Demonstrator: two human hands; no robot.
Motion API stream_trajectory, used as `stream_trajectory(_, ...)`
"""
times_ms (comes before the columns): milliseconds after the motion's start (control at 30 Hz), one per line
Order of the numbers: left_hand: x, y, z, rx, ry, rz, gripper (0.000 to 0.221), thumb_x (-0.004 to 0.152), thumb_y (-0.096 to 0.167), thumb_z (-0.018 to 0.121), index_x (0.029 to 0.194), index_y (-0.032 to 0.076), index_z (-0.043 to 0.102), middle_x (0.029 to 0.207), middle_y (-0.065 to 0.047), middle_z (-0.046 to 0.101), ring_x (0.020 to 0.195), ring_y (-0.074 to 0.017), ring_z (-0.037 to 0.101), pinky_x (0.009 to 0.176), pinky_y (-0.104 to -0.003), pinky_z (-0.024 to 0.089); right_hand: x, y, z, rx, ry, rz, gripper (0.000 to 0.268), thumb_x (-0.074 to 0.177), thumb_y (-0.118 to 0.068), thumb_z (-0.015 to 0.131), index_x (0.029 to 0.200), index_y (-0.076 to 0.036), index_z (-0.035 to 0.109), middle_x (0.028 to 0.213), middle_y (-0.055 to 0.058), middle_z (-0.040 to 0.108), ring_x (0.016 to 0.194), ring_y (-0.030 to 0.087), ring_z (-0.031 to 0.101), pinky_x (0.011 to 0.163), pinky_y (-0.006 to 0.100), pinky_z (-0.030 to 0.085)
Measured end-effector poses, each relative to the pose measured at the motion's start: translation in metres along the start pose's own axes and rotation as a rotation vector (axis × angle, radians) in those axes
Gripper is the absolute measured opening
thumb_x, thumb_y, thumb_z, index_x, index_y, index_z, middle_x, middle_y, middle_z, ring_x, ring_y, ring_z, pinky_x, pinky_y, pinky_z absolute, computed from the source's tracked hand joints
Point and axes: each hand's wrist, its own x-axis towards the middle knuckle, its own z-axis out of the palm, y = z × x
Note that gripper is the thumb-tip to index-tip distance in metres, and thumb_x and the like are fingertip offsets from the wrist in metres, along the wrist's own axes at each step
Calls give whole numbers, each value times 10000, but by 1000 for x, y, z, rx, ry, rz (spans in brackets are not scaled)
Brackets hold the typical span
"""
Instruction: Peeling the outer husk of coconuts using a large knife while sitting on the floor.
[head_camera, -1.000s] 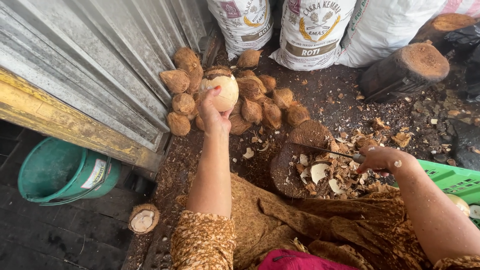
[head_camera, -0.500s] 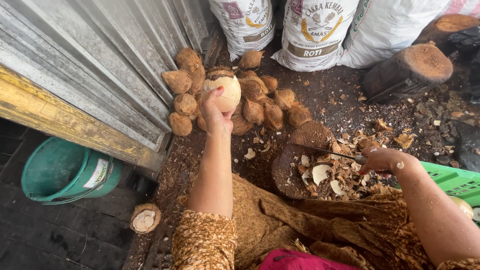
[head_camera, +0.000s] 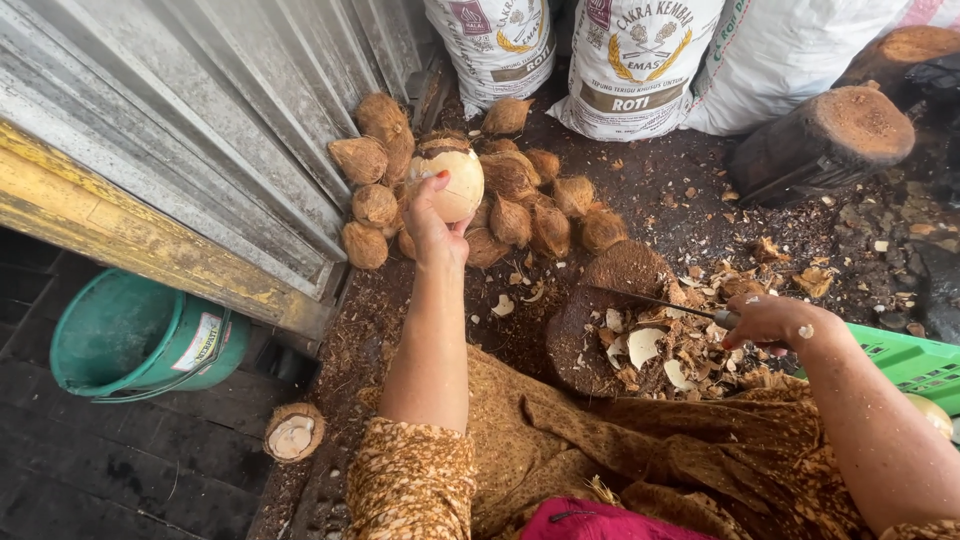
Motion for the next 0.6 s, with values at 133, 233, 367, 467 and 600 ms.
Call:
stream_trajectory(133, -1, 1, -1, -11, 5, 6, 850, 554, 153, 737, 1369, 169, 494, 1418, -148, 498, 1294, -352, 503, 954, -533, 578, -3, -2, 0, -8, 7, 15, 587, 943, -144, 765, 1463, -197, 498, 1046, 176, 670, 641, 196, 481, 520, 287, 418)
stream_trajectory(233, -3, 2, 0, -7, 46, -2, 840, 544, 166, 747, 1347, 163, 502, 1396, -144, 503, 1283, -349, 516, 938, -533, 587, 5, 3, 1, -23, -3, -11, 392, 941, -130, 762, 1296, -114, 598, 993, 163, 657, 634, 194, 495, 509, 284, 436)
stream_trajectory(367, -6, 4, -1, -12, 86, 8, 808, 539, 168, 761, 1315, 150, 535, 1424, -139, 468, 1280, -353, 523, 908, -538, 609, 9, 4, 2, 0, -2, -19, 420, 930, -111, 772, 1309, -94, 593, 1013, 169, 662, 645, 201, 503, 512, 290, 446)
stream_trajectory(467, 0, 3, -2, -3, 56, 11, 806, 532, 170, 755, 1310, 161, 541, 1411, -141, 490, 1276, -349, 520, 917, -533, 599, 5, 2, 1, -26, 3, -21, 444, 924, -131, 783, 1323, -114, 589, 1025, 166, 668, 643, 197, 508, 514, 282, 447)
stream_trajectory(600, 3, 1, -3, -21, 19, 15, 897, 529, 146, 748, 1370, 149, 434, 1393, -149, 503, 1280, -350, 509, 963, -552, 570, 9, 4, 1, -9, -11, -18, 405, 933, -112, 769, 1300, -104, 598, 1006, 154, 657, 664, 199, 500, 527, 292, 446)
